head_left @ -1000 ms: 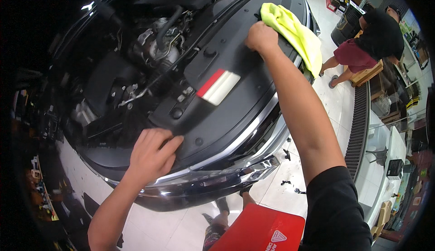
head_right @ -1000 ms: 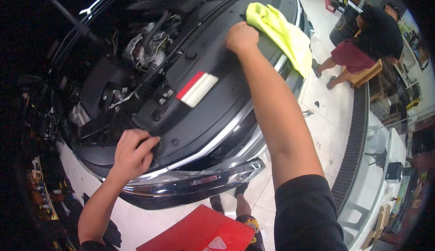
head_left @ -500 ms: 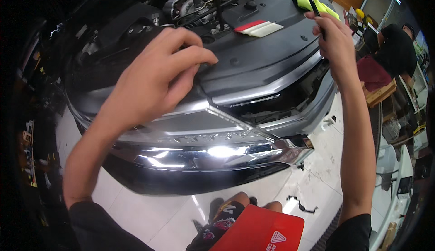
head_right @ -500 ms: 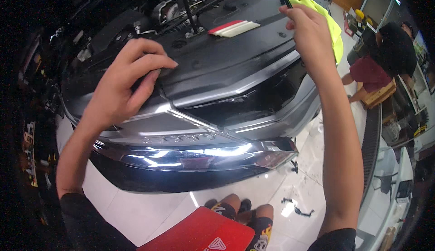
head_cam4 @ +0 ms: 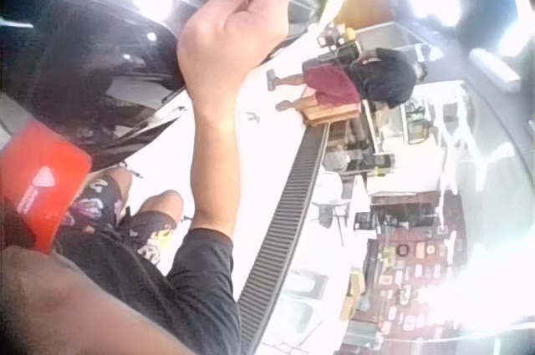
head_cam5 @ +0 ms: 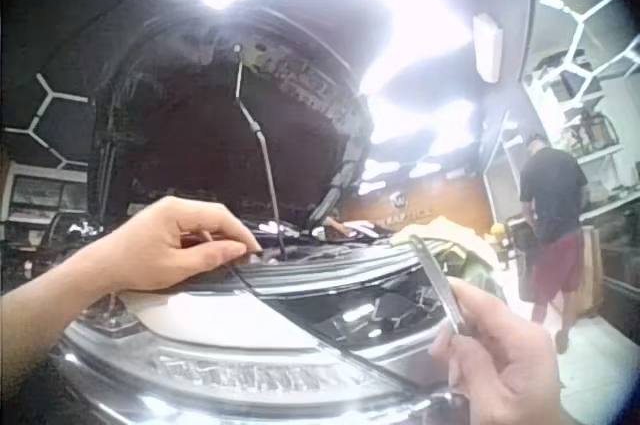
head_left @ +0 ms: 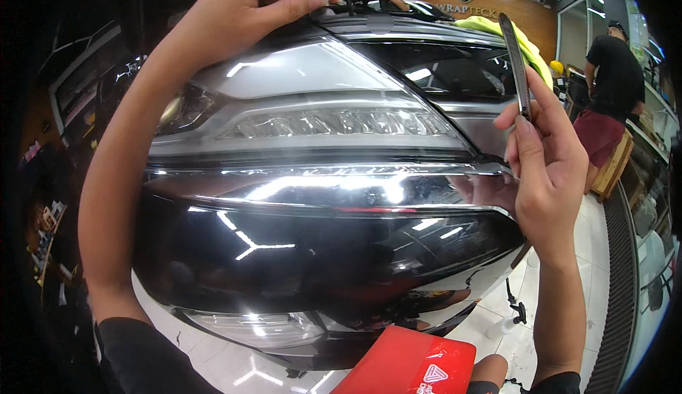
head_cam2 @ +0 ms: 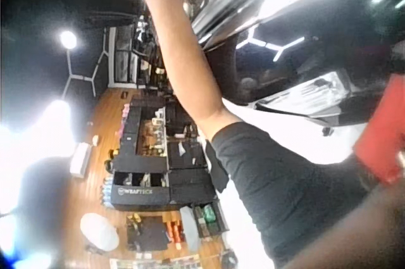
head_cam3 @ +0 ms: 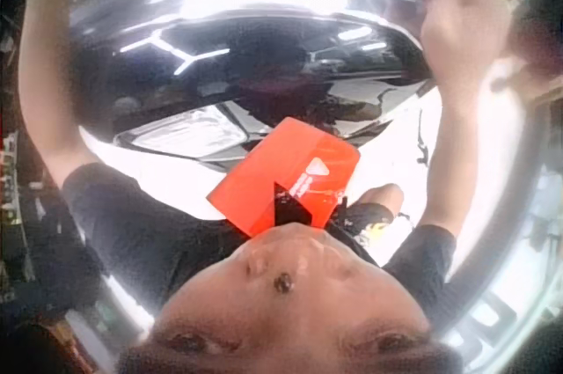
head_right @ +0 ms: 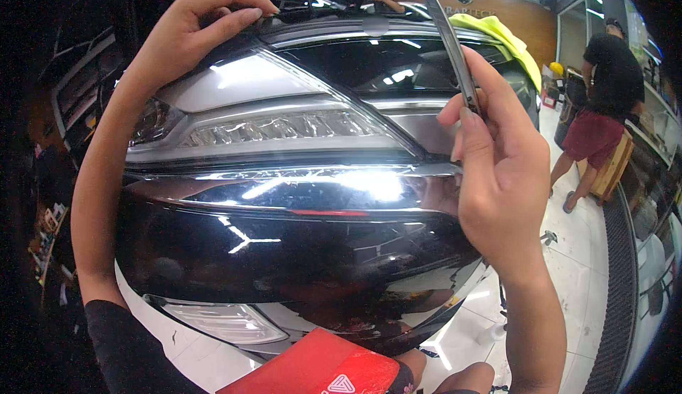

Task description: The person applies a transparent protective film to the front bumper and headlight area of a black car. They use a yellow cloth to wipe the surface, a red squeegee to smooth the film and remove bubbles, and a knife to trim excess film along the edges.

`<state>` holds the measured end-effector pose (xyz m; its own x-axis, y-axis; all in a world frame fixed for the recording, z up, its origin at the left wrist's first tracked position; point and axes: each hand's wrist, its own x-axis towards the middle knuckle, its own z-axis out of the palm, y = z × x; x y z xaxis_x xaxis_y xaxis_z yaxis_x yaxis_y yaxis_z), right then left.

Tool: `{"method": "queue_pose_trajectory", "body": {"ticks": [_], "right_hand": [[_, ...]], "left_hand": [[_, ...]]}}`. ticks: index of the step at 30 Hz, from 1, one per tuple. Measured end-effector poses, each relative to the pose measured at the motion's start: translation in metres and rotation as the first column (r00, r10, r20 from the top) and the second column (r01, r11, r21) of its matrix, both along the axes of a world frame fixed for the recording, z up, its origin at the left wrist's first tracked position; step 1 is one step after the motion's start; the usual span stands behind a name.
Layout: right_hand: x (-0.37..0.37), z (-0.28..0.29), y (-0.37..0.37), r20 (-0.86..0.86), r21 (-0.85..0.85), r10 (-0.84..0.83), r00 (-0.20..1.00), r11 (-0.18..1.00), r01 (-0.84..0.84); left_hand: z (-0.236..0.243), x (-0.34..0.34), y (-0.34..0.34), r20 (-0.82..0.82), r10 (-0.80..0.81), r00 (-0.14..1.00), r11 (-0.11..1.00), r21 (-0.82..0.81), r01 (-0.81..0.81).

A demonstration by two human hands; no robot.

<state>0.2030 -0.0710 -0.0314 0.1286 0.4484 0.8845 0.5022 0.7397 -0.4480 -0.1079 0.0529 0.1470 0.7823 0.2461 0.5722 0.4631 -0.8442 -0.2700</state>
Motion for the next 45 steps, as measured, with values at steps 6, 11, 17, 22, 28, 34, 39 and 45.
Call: {"method": "queue_pose_trajectory", "body": {"ticks": [6, 11, 17, 22, 28, 34, 39, 45], "right_hand": [[-0.033, 0.007, -0.016, 0.257, 0.177, -0.317, 0.913, 0.944, 0.278], [-0.043, 0.005, -0.015, 0.315, 0.277, -0.447, 0.837, 0.887, 0.369], [-0.053, 0.008, -0.015, 0.354, 0.368, -0.474, 0.806, 0.863, 0.346], [-0.057, 0.007, -0.014, 0.352, 0.386, -0.502, 0.790, 0.847, 0.366], [-0.052, 0.006, -0.014, 0.336, 0.378, -0.494, 0.802, 0.851, 0.365], [-0.051, 0.003, -0.012, 0.339, 0.358, -0.479, 0.810, 0.862, 0.360], [-0.058, 0.012, -0.023, 0.402, 0.287, -0.493, 0.771, 0.868, 0.405], [-0.068, 0.012, -0.023, 0.375, 0.260, -0.440, 0.816, 0.895, 0.363]], "left_hand": [[-0.011, 0.021, -0.019, 0.015, -0.107, 0.994, 0.994, 0.036, 0.106], [-0.009, 0.030, -0.025, 0.033, -0.059, 0.998, 0.998, -0.024, 0.059], [-0.008, 0.030, -0.035, 0.054, -0.063, 0.997, 0.997, -0.034, 0.065], [-0.004, 0.035, -0.046, -0.094, -0.091, 0.991, 0.989, 0.110, 0.101], [0.003, 0.041, -0.032, -0.236, -0.154, 0.960, 0.939, 0.268, 0.216], [0.004, 0.044, -0.037, -0.249, -0.084, 0.965, 0.951, 0.269, 0.152], [0.002, 0.042, -0.042, -0.231, -0.099, 0.968, 0.951, 0.264, 0.161], [0.000, 0.044, -0.052, -0.201, -0.078, 0.977, 0.970, 0.210, 0.120]]}}
